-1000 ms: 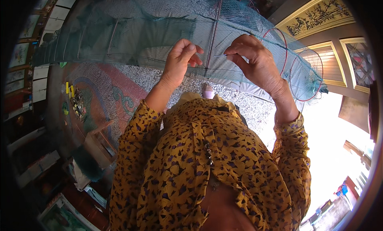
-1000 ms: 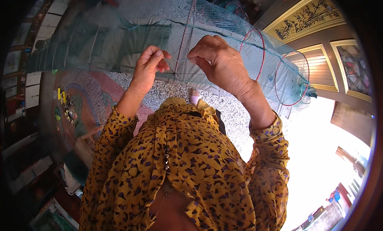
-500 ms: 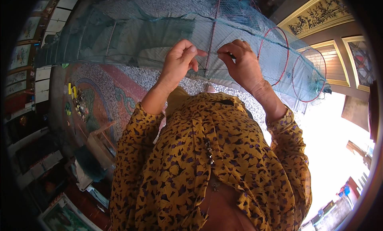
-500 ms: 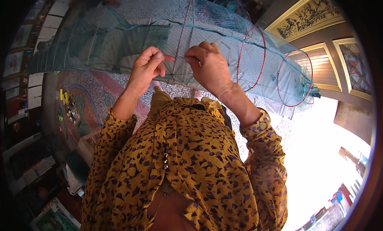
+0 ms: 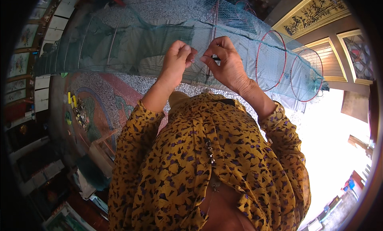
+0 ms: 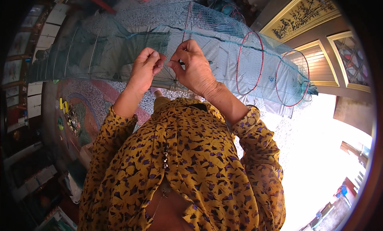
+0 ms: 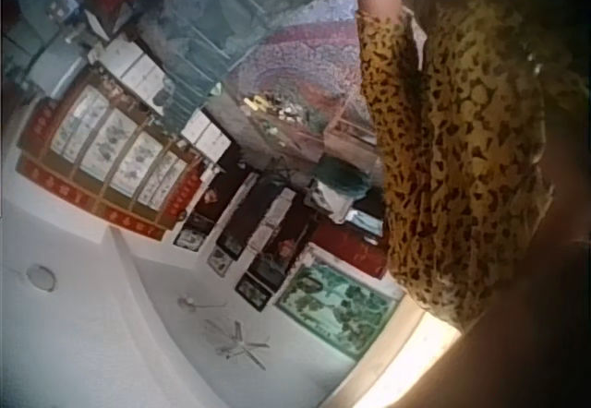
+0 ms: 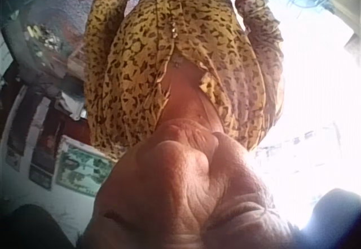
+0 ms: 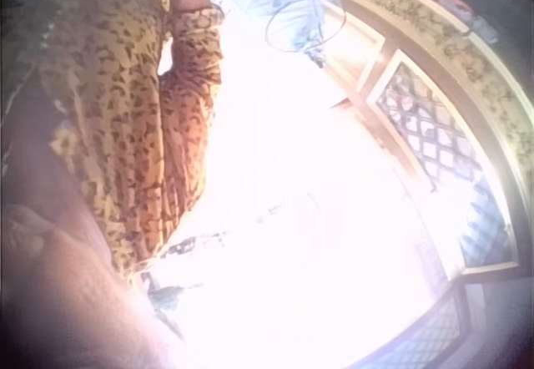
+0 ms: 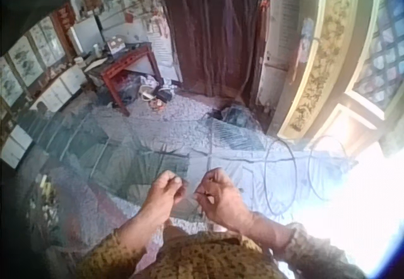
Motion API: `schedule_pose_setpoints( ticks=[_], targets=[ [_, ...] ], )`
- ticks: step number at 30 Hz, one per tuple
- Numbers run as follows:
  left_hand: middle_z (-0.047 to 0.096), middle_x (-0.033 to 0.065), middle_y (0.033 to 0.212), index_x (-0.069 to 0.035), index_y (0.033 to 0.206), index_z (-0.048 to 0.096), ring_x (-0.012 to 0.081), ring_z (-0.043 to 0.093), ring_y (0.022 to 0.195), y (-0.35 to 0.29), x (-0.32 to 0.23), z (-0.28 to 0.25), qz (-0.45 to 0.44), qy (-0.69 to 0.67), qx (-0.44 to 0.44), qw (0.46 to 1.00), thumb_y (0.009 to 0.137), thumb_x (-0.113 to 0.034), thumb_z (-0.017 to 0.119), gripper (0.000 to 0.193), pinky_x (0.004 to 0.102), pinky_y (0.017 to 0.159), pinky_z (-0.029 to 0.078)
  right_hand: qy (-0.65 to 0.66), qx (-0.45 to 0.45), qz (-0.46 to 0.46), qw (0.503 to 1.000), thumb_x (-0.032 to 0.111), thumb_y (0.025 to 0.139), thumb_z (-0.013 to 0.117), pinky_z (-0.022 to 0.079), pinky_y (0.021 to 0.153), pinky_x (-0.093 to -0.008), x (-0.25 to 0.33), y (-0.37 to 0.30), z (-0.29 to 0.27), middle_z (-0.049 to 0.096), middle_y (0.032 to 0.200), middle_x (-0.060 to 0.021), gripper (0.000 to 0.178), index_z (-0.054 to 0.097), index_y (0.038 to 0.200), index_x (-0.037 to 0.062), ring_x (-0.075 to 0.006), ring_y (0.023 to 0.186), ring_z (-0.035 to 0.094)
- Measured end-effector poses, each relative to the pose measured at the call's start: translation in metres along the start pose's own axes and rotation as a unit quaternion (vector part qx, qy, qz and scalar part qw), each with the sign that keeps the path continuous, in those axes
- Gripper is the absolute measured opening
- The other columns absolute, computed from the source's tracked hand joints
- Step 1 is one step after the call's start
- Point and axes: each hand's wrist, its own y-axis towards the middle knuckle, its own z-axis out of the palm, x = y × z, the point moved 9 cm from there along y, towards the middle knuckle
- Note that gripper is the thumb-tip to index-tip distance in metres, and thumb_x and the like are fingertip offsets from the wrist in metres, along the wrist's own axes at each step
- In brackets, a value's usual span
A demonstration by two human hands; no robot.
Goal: The person repairs a large green fishing net by hand using a small tool, threading it through the mesh and red support rings while the net is spread across the floor.
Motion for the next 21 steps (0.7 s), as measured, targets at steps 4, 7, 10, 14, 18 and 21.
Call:
schedule_pose_setpoints(
  ticks=[4,7,10,14,18,21],
  targets=[
    [0.056,0.0035,0.082,-0.005,0.085,0.050,0.0065,0.046,0.063,0.003,-0.041,0.008,0.064,0.067,0.002,0.996,0.096,-0.012,0.044,0.014,0.0201,0.055,0.036,-0.036,-0.002,0.000,0.999,0.009,0.072,0.070,0.048,0.071,-0.0355,0.006,0.001,0.000,0.053,0.093,-0.0119,0.011,0.065,0.081,0.0038,-0.0294,0.085,0.056],
    [0.054,0.0043,0.085,-0.003,0.089,0.049,0.0097,0.054,0.071,-0.005,-0.055,0.007,0.102,0.149,0.014,0.983,0.096,-0.014,0.044,0.014,0.0224,0.059,0.043,-0.026,-0.025,0.022,0.999,0.009,0.073,0.070,0.048,0.070,-0.0362,0.001,0.002,-0.002,0.053,0.093,-0.0118,0.010,0.065,0.080,0.0033,-0.0294,0.084,0.056],
    [0.053,0.0085,0.093,-0.001,0.093,0.046,0.0190,0.060,0.085,-0.025,-0.036,0.003,0.045,0.026,-0.033,0.998,0.097,-0.014,0.041,0.014,0.0312,0.072,0.052,0.009,-0.037,0.082,0.996,0.008,0.074,0.069,0.048,0.071,-0.0357,-0.004,-0.001,0.000,0.052,0.093,-0.0121,0.009,0.065,0.080,0.0033,-0.0286,0.085,0.055],
    [0.055,0.0113,0.095,-0.001,0.091,0.046,0.0201,0.058,0.088,-0.033,0.023,0.010,-0.125,-0.225,-0.092,0.962,0.096,-0.011,0.041,0.012,0.0323,0.075,0.052,0.035,-0.062,0.080,0.994,0.006,0.075,0.067,0.047,0.072,-0.0338,-0.011,-0.006,0.004,0.051,0.093,-0.0128,0.007,0.066,0.082,0.0037,-0.0274,0.088,0.054],
    [0.056,0.0095,0.091,-0.003,0.088,0.048,0.0159,0.056,0.084,-0.028,0.007,0.019,-0.133,-0.216,-0.032,0.967,0.095,-0.008,0.044,0.010,0.0266,0.073,0.049,0.057,-0.086,0.056,0.993,0.003,0.075,0.066,0.047,0.073,-0.0332,-0.009,-0.004,-0.001,0.051,0.093,-0.0123,0.009,0.066,0.084,0.0038,-0.0269,0.087,0.054],
    [0.057,0.0090,0.091,-0.003,0.089,0.049,0.0157,0.056,0.082,-0.035,0.015,0.017,-0.135,-0.267,-0.058,0.953,0.094,-0.008,0.044,0.009,0.0257,0.071,0.047,0.069,-0.040,0.041,0.996,0.005,0.076,0.066,0.047,0.075,-0.0335,-0.005,0.001,0.000,0.054,0.092,-0.0101,0.008,0.066,0.084,0.0056,-0.0269,0.088,0.054]
  ],
)
